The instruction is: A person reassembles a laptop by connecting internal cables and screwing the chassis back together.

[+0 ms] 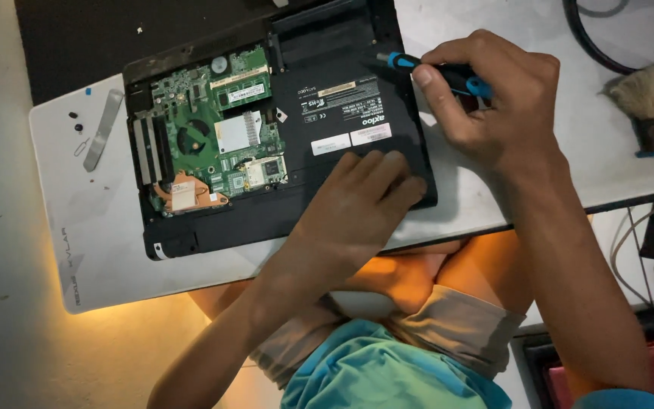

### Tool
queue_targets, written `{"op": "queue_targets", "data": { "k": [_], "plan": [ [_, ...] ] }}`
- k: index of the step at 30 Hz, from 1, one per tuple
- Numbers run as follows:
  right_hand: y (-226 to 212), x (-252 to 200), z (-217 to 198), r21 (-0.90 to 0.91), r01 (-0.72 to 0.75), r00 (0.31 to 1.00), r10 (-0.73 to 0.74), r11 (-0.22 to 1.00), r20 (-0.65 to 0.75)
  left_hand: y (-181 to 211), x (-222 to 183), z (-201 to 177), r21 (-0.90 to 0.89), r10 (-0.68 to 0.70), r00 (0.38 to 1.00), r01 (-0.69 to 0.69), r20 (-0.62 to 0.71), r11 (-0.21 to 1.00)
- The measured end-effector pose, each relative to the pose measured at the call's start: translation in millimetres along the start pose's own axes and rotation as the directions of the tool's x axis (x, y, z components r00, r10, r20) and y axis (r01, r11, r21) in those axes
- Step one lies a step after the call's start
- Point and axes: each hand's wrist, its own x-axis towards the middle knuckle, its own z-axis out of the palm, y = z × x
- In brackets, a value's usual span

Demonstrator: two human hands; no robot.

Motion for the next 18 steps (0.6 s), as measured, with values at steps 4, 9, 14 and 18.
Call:
{"op": "queue_targets", "data": {
  "k": [4,9,14,18],
  "plan": [
    [0,0,0,0.011,-0.006,1.000,0.006,1.000,0.011,2,0,-5,-0.024,0.004,1.000,-0.005,-0.011,1.000],
    [4,-2,0,0.001,0.021,0.999,-0.021,1.000,0.027,3,0,-7,-0.054,-0.013,0.999,0.011,-0.033,0.998],
    [9,-4,1,-0.015,0.050,0.998,-0.049,0.999,0.028,2,0,-4,-0.032,0.000,0.999,-0.002,-0.034,0.999],
    [1,-1,-1,-0.013,0.031,0.999,-0.030,0.999,0.027,4,0,3,0.011,0.014,0.999,-0.014,-0.034,1.000]
  ]
}}
